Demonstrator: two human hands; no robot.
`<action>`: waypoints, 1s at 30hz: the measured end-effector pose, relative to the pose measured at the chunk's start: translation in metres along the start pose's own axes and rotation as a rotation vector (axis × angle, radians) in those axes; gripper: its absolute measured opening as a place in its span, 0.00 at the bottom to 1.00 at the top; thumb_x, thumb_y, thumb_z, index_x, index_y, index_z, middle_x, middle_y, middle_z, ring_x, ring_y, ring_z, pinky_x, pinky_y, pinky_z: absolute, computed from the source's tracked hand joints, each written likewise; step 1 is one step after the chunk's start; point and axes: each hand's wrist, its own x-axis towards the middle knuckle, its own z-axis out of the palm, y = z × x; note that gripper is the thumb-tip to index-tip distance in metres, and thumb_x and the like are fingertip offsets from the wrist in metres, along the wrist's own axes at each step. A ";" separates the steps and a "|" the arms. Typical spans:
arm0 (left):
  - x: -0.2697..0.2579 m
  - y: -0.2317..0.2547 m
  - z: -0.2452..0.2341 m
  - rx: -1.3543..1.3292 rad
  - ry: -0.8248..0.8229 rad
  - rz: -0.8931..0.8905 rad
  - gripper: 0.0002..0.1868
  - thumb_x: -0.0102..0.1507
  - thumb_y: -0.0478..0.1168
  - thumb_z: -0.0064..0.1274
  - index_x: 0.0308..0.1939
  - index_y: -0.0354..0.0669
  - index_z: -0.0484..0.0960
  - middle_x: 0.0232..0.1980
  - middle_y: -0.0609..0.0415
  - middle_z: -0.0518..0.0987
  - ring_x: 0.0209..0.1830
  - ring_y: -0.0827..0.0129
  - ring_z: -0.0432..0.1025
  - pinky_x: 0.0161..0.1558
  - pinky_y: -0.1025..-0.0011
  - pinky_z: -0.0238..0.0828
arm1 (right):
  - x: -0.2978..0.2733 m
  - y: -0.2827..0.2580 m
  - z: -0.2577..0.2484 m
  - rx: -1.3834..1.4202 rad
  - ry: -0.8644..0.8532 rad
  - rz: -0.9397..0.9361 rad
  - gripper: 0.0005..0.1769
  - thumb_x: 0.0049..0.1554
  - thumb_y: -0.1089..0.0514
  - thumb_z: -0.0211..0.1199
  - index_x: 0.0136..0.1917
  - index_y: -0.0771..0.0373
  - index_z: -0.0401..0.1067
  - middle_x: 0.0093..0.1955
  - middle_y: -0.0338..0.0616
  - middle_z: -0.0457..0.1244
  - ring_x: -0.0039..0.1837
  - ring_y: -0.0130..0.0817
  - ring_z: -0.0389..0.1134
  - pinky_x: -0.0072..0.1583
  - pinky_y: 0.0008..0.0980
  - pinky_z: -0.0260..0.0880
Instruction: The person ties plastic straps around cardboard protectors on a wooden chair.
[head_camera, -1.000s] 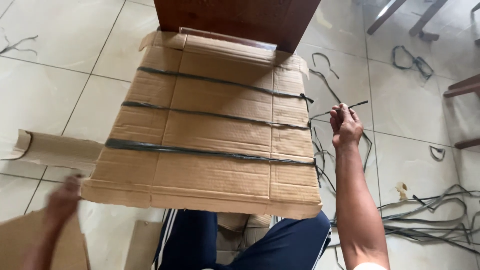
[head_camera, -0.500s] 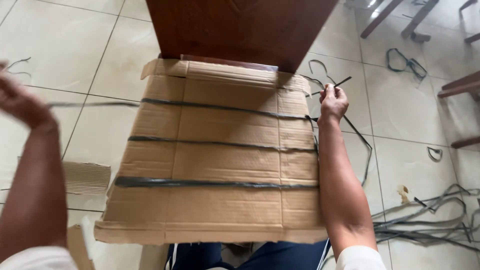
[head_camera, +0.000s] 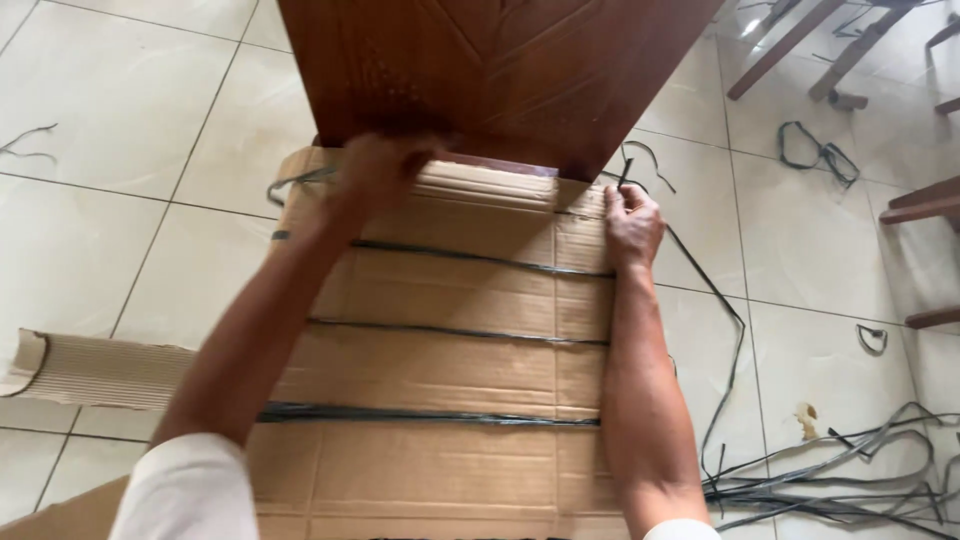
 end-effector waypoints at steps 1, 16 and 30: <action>0.011 0.014 0.013 0.166 -0.114 0.003 0.14 0.69 0.47 0.49 0.54 0.64 0.88 0.35 0.44 0.85 0.32 0.48 0.78 0.38 0.46 0.72 | -0.002 0.000 0.001 -0.024 -0.016 0.004 0.17 0.60 0.44 0.67 0.51 0.58 0.81 0.44 0.45 0.72 0.47 0.36 0.74 0.52 0.37 0.72; 0.053 0.119 0.150 -0.276 -0.041 0.111 0.12 0.67 0.46 0.50 0.52 0.53 0.83 0.44 0.43 0.84 0.41 0.44 0.77 0.42 0.49 0.74 | -0.009 -0.018 -0.008 0.487 -0.231 -0.039 0.09 0.64 0.56 0.65 0.50 0.65 0.78 0.42 0.36 0.71 0.43 0.18 0.67 0.45 0.21 0.68; 0.052 0.114 0.167 -0.274 -0.107 0.211 0.12 0.67 0.44 0.51 0.53 0.52 0.82 0.47 0.43 0.83 0.46 0.46 0.77 0.46 0.51 0.74 | -0.007 -0.015 -0.015 0.564 -0.272 0.025 0.08 0.61 0.58 0.68 0.50 0.66 0.79 0.40 0.33 0.69 0.41 0.17 0.64 0.44 0.20 0.65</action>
